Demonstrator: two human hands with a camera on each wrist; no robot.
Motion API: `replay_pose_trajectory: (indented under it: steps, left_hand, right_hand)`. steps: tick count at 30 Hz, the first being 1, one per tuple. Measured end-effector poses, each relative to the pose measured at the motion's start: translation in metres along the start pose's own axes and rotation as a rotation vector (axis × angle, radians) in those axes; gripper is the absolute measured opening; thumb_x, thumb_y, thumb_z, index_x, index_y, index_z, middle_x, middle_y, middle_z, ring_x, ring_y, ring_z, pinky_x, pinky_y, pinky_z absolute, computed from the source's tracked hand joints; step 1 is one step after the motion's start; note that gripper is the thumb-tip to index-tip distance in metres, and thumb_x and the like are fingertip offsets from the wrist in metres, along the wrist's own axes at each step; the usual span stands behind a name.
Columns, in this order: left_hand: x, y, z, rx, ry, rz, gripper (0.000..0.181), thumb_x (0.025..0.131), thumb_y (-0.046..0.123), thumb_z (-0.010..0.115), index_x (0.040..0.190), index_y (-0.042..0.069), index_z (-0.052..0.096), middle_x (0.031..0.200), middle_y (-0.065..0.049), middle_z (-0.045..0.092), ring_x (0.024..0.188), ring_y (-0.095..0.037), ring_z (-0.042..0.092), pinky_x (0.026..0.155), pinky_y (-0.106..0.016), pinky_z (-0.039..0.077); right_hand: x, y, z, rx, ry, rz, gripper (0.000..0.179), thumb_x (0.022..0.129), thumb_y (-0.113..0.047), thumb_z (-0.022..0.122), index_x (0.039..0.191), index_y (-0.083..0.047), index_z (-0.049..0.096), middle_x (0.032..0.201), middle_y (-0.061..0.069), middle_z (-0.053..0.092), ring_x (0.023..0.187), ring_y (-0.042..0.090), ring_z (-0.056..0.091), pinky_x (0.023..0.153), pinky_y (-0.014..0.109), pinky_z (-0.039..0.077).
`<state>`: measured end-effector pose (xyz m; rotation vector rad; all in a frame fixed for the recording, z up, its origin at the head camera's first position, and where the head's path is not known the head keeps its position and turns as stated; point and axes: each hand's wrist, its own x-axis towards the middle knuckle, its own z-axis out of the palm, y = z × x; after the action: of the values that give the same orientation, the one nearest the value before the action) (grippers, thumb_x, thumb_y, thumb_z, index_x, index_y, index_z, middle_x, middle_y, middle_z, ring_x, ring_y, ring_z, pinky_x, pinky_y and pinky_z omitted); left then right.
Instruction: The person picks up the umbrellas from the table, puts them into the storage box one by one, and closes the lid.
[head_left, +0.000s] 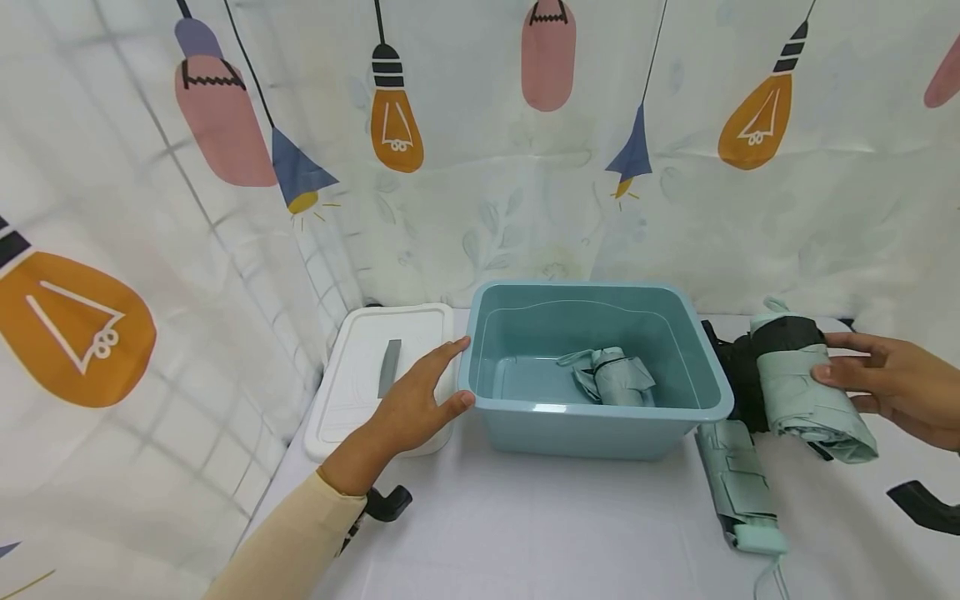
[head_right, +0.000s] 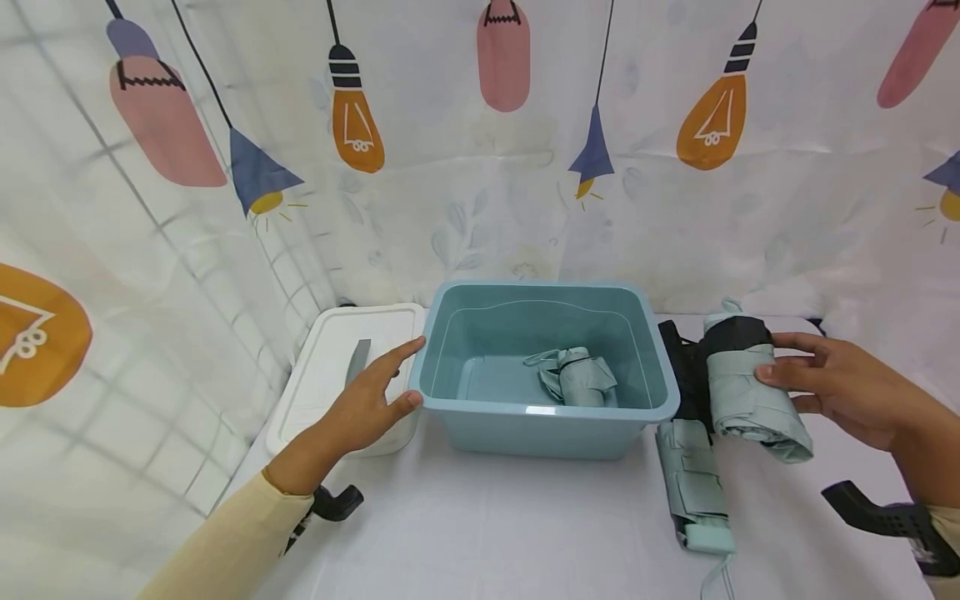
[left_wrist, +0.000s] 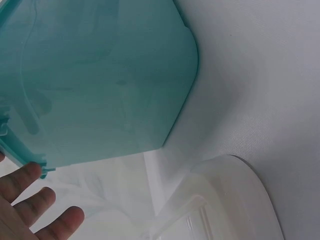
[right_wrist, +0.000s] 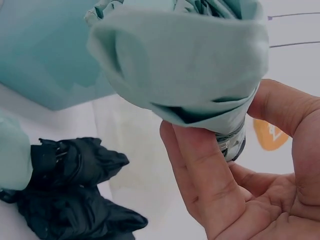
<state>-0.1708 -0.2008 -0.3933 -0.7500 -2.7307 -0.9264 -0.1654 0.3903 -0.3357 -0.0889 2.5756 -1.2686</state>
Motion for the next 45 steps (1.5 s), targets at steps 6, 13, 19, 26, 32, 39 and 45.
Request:
replay_pose_trajectory:
  steps: [6,13,19,26,32,39,45]
  left_hand:
    - [0.000,0.000,0.000,-0.003,-0.005,0.001,0.086,0.094,0.079,0.044,0.163,0.029,0.029,0.163,-0.003,0.036,0.149,-0.029,0.033,0.115,-0.059,0.032]
    - [0.001,0.000,0.000,0.001,-0.002,-0.004,0.089,0.092,0.083,0.040,0.163,0.029,0.029,0.163,-0.003,0.036,0.149,-0.030,0.034,0.114,-0.060,0.033]
    - [0.001,0.000,0.000,-0.001,-0.003,-0.011,0.090,0.091,0.084,0.039,0.163,0.030,0.029,0.162,-0.003,0.036,0.148,-0.030,0.034,0.114,-0.061,0.033]
    - [0.001,-0.001,0.000,-0.003,-0.003,-0.001,0.091,0.091,0.084,0.039,0.163,0.030,0.029,0.163,-0.003,0.036,0.149,-0.030,0.033,0.114,-0.060,0.032]
    - [0.001,-0.002,0.001,-0.008,0.000,-0.003,0.091,0.091,0.084,0.038,0.163,0.030,0.029,0.163,-0.002,0.036,0.149,-0.029,0.033,0.114,-0.060,0.032]
    - [0.001,-0.001,0.002,-0.016,0.001,-0.001,0.091,0.090,0.084,0.039,0.163,0.030,0.029,0.163,-0.002,0.036,0.149,-0.030,0.033,0.114,-0.060,0.032]
    - [0.000,-0.002,0.002,-0.020,0.003,-0.003,0.089,0.091,0.083,0.040,0.163,0.031,0.028,0.163,-0.001,0.035,0.149,-0.029,0.033,0.115,-0.060,0.032]
  right_hand:
    - [0.006,-0.008,-0.003,0.018,-0.005,-0.010,0.086,0.109,-0.024,0.051,0.154,0.016,-0.011,0.146,0.048,0.021,0.091,-0.008,0.059,0.075,0.024,0.057]
    - [0.013,-0.015,-0.007,0.002,0.002,-0.032,0.085,0.110,-0.025,0.051,0.153,0.018,-0.008,0.144,0.047,0.026,0.091,-0.004,0.060,0.074,0.024,0.057]
    - [0.019,-0.024,-0.007,0.005,-0.016,-0.038,0.084,0.109,-0.024,0.052,0.154,0.017,-0.006,0.143,0.043,0.030,0.094,0.007,0.064,0.076,0.027,0.058]
    - [0.027,-0.036,-0.005,0.014,-0.043,-0.067,0.082,0.109,-0.023,0.053,0.156,0.015,-0.003,0.144,0.040,0.031,0.098,0.013,0.064,0.078,0.028,0.058]
    - [0.035,-0.046,-0.002,0.036,-0.068,-0.077,0.083,0.109,-0.024,0.053,0.157,0.011,-0.003,0.147,0.037,0.031,0.100,0.010,0.064,0.080,0.028,0.058]
    - [0.042,-0.056,0.003,0.060,-0.091,-0.067,0.085,0.107,-0.026,0.057,0.158,0.009,-0.002,0.150,0.038,0.026,0.102,0.005,0.061,0.082,0.026,0.057]
    - [0.044,-0.066,0.006,0.071,-0.130,-0.094,0.081,0.108,-0.023,0.055,0.158,0.010,0.000,0.151,0.040,0.023,0.105,0.004,0.060,0.083,0.024,0.055]
